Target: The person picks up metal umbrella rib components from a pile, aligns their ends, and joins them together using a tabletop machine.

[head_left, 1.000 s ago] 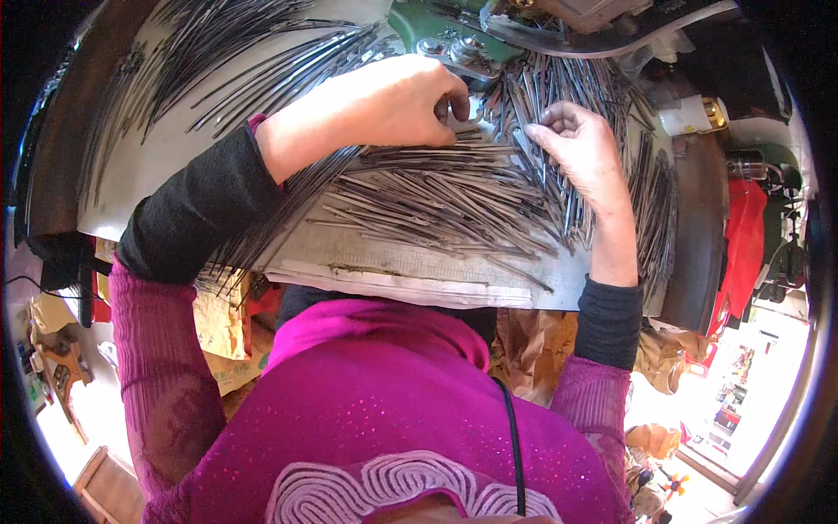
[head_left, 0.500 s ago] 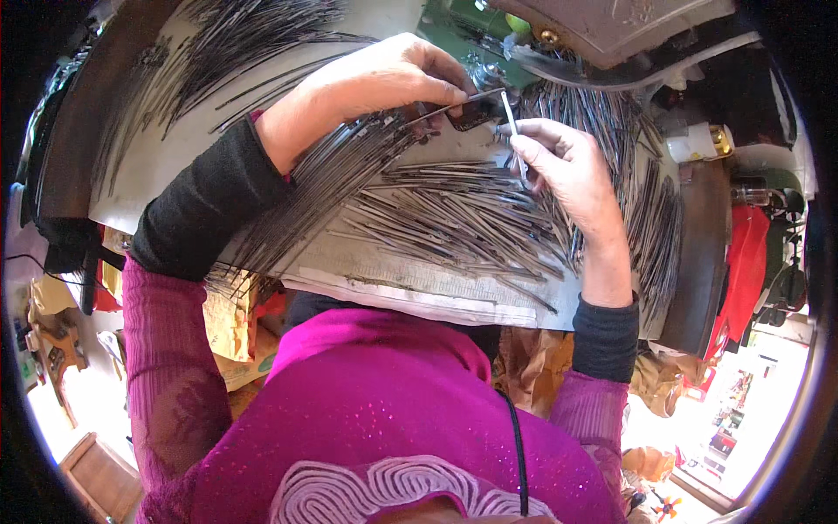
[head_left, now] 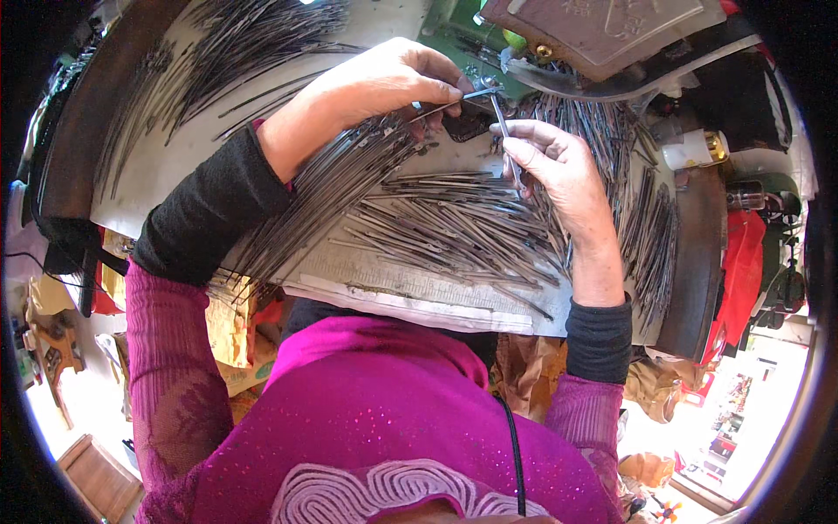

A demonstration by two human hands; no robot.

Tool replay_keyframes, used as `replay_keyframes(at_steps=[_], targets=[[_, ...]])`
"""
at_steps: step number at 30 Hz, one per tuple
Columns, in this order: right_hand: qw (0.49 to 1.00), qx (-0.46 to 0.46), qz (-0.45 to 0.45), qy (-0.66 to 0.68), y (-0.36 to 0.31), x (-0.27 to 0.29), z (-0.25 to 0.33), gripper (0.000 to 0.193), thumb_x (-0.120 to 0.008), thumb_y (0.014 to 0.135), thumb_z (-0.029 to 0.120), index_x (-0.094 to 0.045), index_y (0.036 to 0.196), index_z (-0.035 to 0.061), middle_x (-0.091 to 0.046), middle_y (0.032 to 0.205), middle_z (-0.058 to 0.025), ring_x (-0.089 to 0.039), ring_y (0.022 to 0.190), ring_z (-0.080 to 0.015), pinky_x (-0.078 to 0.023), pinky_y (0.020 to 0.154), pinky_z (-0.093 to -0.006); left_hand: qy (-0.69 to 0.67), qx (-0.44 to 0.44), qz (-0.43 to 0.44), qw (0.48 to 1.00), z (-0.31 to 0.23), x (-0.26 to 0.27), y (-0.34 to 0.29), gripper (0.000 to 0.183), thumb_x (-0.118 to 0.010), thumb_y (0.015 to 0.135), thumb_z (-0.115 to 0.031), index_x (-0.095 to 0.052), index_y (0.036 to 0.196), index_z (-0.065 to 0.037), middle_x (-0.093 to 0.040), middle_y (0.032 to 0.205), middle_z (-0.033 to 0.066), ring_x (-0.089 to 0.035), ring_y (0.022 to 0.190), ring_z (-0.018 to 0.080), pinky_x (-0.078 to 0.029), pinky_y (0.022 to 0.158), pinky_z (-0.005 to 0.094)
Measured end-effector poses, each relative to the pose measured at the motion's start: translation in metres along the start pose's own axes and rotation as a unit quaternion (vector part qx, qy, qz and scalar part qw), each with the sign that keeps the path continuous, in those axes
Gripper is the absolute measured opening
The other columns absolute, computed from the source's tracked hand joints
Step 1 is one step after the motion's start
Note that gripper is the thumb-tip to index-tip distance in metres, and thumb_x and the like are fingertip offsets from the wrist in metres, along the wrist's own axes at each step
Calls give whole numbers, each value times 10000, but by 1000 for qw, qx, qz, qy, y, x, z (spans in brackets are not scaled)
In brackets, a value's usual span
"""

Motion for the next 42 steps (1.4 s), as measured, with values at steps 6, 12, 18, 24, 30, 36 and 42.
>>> replay_keyframes(at_steps=[6, 12, 18, 24, 30, 36, 42], targets=[[1000, -2, 10, 20, 1, -1, 4, 238, -577, 873, 159, -598, 1048, -1, -595, 729, 1, -513, 574, -42, -409, 490, -178, 33, -8, 24, 999, 0, 4, 3, 255, -572, 846, -138, -599, 1027, 39, -631, 815, 93, -591, 630, 131, -524, 528, 257], [999, -1, 4, 40, 2, 0, 3, 241, -574, 874, 161, -596, 1050, -2, -599, 735, -6, -519, 583, -44, -407, 493, -175, 30, 2, 23, 999, -2, 1, 5, 256, -575, 843, -141, -597, 1025, 37, -627, 814, 89, -578, 614, 120, -517, 514, 246], [999, 7, -9, 40, 12, -1, 7, 237, -574, 872, 160, -603, 1044, 0, -599, 715, -4, -520, 580, -41, -392, 482, -170, 20, -37, 21, 999, 2, 8, 11, 238, -568, 847, -135, -597, 1006, 39, -618, 783, 73, -572, 586, 110, -501, 483, 234], [1000, 8, -22, 20, 13, -2, 10, 228, -572, 870, 159, -612, 1031, 2, -599, 698, -7, -501, 552, -37, -386, 481, -170, 40, -38, 4, 998, -3, 8, 10, 219, -564, 847, -139, -606, 985, 26, -619, 763, 62, -558, 540, 104, -489, 468, 228], [999, 11, -19, 35, 15, -1, 8, 232, -578, 865, 163, -613, 1030, 4, -599, 694, -2, -502, 546, -35, -386, 473, -166, 43, -55, -2, 998, 1, 10, 14, 238, -571, 838, -162, -614, 984, 21, -628, 757, 60, -549, 529, 94, -457, 449, 217], [999, 1, -25, 22, 13, -2, 9, 236, -587, 857, 161, -610, 1034, 8, -597, 691, 2, -503, 541, -36, -386, 459, -166, 78, -27, 4, 997, -4, 12, 15, 268, -584, 807, -195, -622, 949, 29, -625, 732, 53, -521, 490, 88, -417, 448, 219], [994, -21, -67, 83, 13, -4, 5, 262, -608, 832, 143, -589, 1059, 12, -593, 704, -11, -505, 538, -46, -388, 458, -174, 105, -63, -5, 992, -18, 6, -13, 244, -551, 833, -59, -593, 1053, 38, -581, 999, 127, -547, 684, 101, -434, 606, 213]])
Point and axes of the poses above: each hand's wrist, its own y-axis towards the middle knuckle, its own x-axis out of the back of the hand, z = x × y, the point moved 2 cm from there along y, towards the middle knuckle
